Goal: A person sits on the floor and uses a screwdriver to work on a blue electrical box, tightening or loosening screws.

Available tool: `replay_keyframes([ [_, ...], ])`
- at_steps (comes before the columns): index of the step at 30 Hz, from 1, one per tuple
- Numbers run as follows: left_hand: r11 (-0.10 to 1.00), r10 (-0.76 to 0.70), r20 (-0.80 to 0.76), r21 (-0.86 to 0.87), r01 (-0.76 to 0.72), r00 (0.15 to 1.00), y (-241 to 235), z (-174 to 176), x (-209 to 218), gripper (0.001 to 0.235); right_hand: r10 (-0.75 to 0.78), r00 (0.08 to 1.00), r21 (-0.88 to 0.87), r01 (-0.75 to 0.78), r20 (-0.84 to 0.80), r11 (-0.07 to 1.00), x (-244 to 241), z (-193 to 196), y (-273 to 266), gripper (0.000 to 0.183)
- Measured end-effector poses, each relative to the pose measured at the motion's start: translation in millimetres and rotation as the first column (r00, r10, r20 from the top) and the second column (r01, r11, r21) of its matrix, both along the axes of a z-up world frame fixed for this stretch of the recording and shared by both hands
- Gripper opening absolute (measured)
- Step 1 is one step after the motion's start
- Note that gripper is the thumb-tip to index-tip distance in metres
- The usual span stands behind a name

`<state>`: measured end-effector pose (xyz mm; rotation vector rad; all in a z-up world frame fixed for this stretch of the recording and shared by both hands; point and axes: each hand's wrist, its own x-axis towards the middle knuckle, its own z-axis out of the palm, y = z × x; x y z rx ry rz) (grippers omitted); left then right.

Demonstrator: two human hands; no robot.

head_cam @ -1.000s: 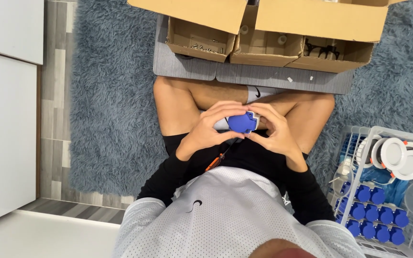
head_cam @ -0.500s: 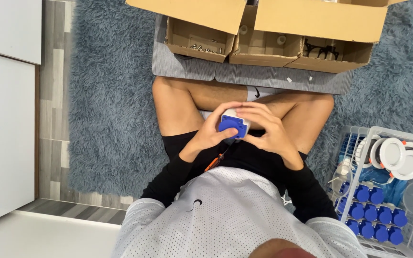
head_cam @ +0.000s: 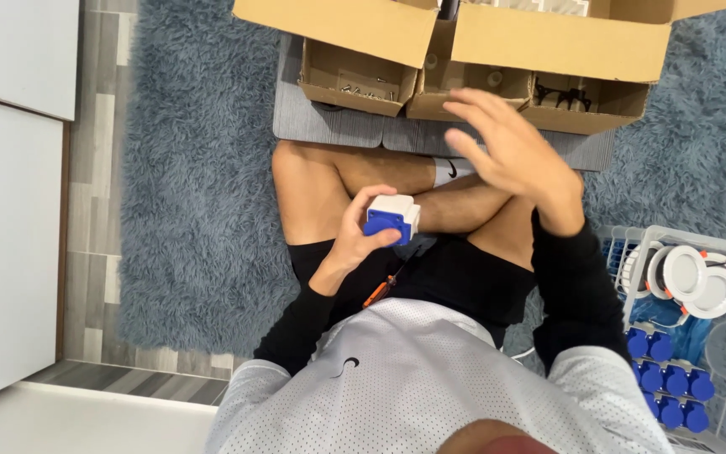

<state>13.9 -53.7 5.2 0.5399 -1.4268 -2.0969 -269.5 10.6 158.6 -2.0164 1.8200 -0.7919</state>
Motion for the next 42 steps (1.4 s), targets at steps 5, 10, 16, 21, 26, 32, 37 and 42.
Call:
replay_keyframes([
  [5, 0.999, -0.004, -0.008, 0.045, 0.004, 1.000, -1, -8, 3, 0.086, -0.116, 0.987, 0.367, 0.149, -0.110, 0.918, 1, 16, -41, 0.073],
  [10, 0.994, -0.013, 0.002, 0.110, 0.012, 1.000, -3, -10, 7, 0.088, -0.151, 0.941, 0.663, 0.323, -0.304, 0.676, -30, -35, -78, 0.082],
  [16, 0.990, 0.030, 0.049, 0.139, -0.037, 0.998, -3, -18, 12, 0.080, -0.151, 0.973, 0.724, 0.229, -0.172, 0.651, -35, -42, -103, 0.079],
  [21, 0.991, 0.033, 0.061, 0.124, -0.040, 0.998, -7, -12, 18, 0.080, -0.119, 0.983, 0.703, 0.181, -0.137, 0.688, -28, -31, -113, 0.078],
  [26, 0.990, 0.028, 0.065, 0.134, -0.036, 0.997, -8, -9, 18, 0.080, -0.145, 0.986, 0.702, 0.161, -0.083, 0.693, -28, -25, -116, 0.079],
  [32, 0.992, 0.039, 0.078, 0.113, -0.048, 0.996, -6, -13, 18, 0.079, -0.142, 0.989, 0.673, 0.132, -0.039, 0.728, -33, -34, -112, 0.074],
  [37, 0.989, 0.007, 0.069, 0.148, -0.017, 0.998, -8, -15, 19, 0.080, -0.163, 0.985, 0.604, 0.161, -0.052, 0.780, -40, -40, -111, 0.062],
  [42, 0.988, -0.001, 0.065, 0.152, -0.009, 0.998, -8, -14, 19, 0.078, -0.183, 0.983, 0.526, 0.168, -0.023, 0.834, -32, -19, -96, 0.052],
])
